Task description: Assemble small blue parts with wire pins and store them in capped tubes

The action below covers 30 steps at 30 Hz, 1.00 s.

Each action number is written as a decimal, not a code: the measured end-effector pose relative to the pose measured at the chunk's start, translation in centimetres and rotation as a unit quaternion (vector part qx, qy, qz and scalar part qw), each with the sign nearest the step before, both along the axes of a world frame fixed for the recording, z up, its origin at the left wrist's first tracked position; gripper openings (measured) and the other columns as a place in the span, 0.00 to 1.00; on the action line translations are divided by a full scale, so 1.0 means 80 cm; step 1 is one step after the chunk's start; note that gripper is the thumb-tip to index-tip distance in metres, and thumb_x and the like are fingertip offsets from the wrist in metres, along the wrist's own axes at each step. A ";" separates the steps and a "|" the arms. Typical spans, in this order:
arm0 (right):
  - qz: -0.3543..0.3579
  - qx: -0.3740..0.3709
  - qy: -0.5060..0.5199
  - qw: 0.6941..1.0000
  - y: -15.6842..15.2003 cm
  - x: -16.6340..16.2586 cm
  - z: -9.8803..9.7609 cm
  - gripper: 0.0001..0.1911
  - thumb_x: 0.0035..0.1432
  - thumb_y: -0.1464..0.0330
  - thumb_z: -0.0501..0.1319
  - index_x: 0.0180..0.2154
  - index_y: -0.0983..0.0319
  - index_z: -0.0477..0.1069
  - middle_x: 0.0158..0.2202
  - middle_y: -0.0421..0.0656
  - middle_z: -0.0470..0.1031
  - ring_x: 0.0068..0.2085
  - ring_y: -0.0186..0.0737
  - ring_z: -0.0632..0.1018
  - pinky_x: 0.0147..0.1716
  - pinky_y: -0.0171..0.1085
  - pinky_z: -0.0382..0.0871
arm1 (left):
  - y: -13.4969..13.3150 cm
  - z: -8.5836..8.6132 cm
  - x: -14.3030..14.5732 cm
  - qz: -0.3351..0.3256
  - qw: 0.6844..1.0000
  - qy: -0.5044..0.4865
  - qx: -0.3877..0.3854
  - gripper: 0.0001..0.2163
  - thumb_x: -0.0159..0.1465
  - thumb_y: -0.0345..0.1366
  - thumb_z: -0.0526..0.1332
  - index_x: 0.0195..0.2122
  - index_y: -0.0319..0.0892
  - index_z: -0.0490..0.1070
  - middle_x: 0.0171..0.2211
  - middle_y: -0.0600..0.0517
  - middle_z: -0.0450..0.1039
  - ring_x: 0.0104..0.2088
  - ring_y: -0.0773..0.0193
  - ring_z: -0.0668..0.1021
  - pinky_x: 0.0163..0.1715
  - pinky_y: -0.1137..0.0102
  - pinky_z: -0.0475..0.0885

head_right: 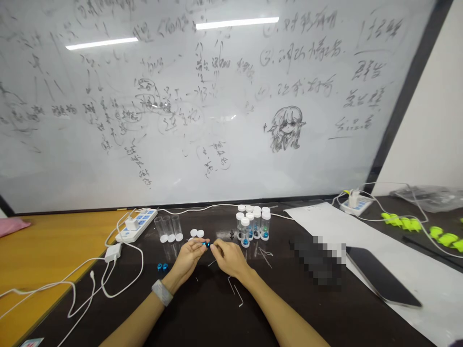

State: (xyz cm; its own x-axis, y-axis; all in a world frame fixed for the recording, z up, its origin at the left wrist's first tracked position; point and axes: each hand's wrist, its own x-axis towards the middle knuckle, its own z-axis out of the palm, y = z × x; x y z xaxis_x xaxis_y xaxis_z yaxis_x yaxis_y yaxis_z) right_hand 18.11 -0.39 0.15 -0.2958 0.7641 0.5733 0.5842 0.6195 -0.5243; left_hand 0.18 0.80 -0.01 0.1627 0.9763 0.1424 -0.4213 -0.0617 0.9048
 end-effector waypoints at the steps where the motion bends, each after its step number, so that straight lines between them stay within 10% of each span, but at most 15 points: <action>1: 0.001 -0.004 0.004 1.000 0.000 0.000 0.000 0.09 0.68 0.62 0.53 0.39 0.58 0.68 0.22 0.35 0.70 0.23 0.36 0.72 0.26 0.33 0.59 | 0.000 0.000 0.000 0.001 1.000 0.002 0.001 0.14 0.48 0.33 0.76 0.35 0.39 0.77 0.42 0.44 0.80 0.41 0.61 0.80 0.45 0.69 0.72; 30: 0.075 -0.104 0.106 0.986 0.009 -0.014 -0.019 0.18 0.69 0.58 0.50 0.31 0.60 0.68 0.20 0.34 0.64 0.22 0.33 0.66 0.24 0.32 0.55 | 0.002 -0.003 -0.004 -0.001 0.998 0.056 0.016 0.15 0.51 0.38 0.74 0.38 0.39 0.77 0.37 0.46 0.79 0.39 0.59 0.79 0.44 0.66 0.70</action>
